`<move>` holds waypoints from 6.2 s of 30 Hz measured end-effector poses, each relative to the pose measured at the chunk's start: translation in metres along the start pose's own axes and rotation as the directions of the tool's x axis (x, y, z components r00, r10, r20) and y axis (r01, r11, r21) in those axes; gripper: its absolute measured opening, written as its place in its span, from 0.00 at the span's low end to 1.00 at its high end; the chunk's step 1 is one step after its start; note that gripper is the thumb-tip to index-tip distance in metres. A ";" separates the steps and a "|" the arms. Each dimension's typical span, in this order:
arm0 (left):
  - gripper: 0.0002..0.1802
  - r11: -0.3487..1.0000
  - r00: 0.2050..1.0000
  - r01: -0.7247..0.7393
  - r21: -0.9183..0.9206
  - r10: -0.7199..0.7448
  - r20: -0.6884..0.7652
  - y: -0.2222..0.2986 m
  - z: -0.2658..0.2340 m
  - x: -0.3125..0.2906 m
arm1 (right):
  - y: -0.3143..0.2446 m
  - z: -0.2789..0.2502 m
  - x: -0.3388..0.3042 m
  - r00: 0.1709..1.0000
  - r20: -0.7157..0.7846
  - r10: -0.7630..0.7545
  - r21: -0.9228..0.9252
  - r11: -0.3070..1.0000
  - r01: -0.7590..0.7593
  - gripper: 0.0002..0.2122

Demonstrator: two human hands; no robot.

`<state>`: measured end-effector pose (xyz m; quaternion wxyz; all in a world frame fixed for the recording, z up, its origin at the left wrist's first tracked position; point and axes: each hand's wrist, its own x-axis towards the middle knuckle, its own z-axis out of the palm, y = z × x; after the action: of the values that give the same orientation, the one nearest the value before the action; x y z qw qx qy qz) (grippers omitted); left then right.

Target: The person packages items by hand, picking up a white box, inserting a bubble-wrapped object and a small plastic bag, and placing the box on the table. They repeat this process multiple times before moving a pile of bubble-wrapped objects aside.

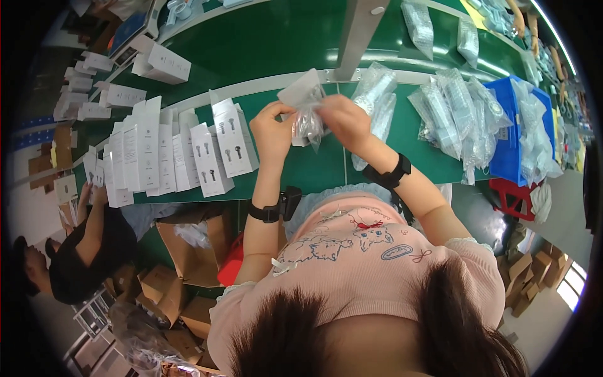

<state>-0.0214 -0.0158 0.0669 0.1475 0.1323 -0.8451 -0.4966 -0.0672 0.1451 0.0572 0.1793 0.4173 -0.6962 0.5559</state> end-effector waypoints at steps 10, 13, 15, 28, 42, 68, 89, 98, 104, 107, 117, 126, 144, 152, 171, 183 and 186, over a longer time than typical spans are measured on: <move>0.07 0.987 1.000 0.000 -0.159 0.002 0.016 -0.008 -0.001 0.004 | -0.017 -0.015 0.015 0.889 0.449 0.090 -0.406 0.907 0.114 0.13; 0.08 0.990 0.999 0.007 -0.138 0.000 0.051 -0.006 -0.001 0.006 | -0.014 -0.002 0.003 0.883 0.424 0.204 -0.522 0.851 0.054 0.12; 0.08 0.986 0.998 0.021 -0.163 -0.013 0.053 -0.007 0.001 0.005 | -0.010 0.004 0.001 0.945 0.310 0.106 -0.477 0.877 0.058 0.12; 0.18 0.897 0.997 0.059 -0.439 -0.078 -0.025 -0.043 -0.027 0.013 | 0.015 -0.015 -0.014 0.971 0.035 0.238 0.039 0.970 -0.240 0.43; 0.43 0.760 0.953 -0.059 0.647 -0.150 0.264 -0.068 -0.007 -0.028 | 0.190 0.124 0.115 0.750 -0.250 0.612 0.373 0.776 -0.509 0.46; 0.39 0.998 0.951 -0.013 -0.067 0.033 0.307 -0.013 0.001 0.042 | 0.300 -0.090 0.111 0.513 -0.170 0.841 -0.779 0.204 -0.593 0.34; 0.41 0.951 0.982 -0.189 -0.245 0.181 -0.055 -0.025 0.061 -0.035 | -0.005 0.008 0.032 0.963 -0.250 0.098 -0.394 0.898 -0.193 0.26; 0.45 0.899 0.917 -0.398 -0.180 0.397 -0.043 -0.095 0.044 -0.067 | 0.003 -0.079 -0.055 0.930 0.216 0.299 -0.457 0.872 -0.174 0.20; 0.48 0.983 0.990 -0.138 -0.122 0.136 -0.022 -0.071 0.027 -0.061 | 0.045 -0.172 -0.144 0.742 0.239 0.626 -0.966 0.233 0.114 0.19; 0.47 0.844 0.995 -0.090 -0.529 0.051 -0.088 -0.062 0.023 -0.056 | 0.056 -0.195 -0.163 0.734 0.288 0.615 -0.957 0.218 0.192 0.15; 0.36 0.815 0.842 -0.539 -0.212 0.530 -0.102 -0.026 0.000 -0.039 | -0.021 -0.105 -0.034 0.820 0.257 0.511 -0.120 0.859 -0.498 0.12; 0.21 0.897 0.909 -0.415 -0.151 0.403 -0.105 -0.034 -0.009 -0.046 | -0.030 -0.036 0.013 0.819 0.557 0.136 -0.311 0.949 0.053 0.14; 0.08 0.941 0.937 -0.326 0.088 0.334 -0.100 -0.023 -0.014 -0.062 | -0.013 -0.065 0.010 0.841 0.279 0.464 -0.333 0.868 -0.369 0.07; 0.05 0.986 1.000 0.022 -0.164 -0.025 -0.012 -0.012 -0.019 -0.040 | -0.039 0.000 0.010 0.993 0.036 0.114 0.054 0.992 -0.116 0.08; 0.49 0.473 0.971 0.061 0.879 -0.230 0.057 -0.140 -0.089 -0.029 | 0.042 0.034 0.005 0.709 0.512 0.485 0.151 0.761 -0.631 0.50; 0.43 0.664 0.961 0.028 0.747 -0.223 0.162 -0.062 0.009 -0.021 | 0.196 0.116 0.102 0.857 -0.119 0.501 -0.085 0.855 -0.511 0.50; 0.41 0.719 0.940 0.115 0.685 -0.301 0.158 -0.077 -0.009 -0.009 | 0.146 0.078 0.061 0.819 0.228 0.527 -0.220 0.847 -0.484 0.41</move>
<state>-0.0035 -0.0559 0.0021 -0.0781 0.2052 -0.9573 -0.1879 -0.2002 0.0546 -0.0148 -0.0440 0.2765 -0.8405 0.4639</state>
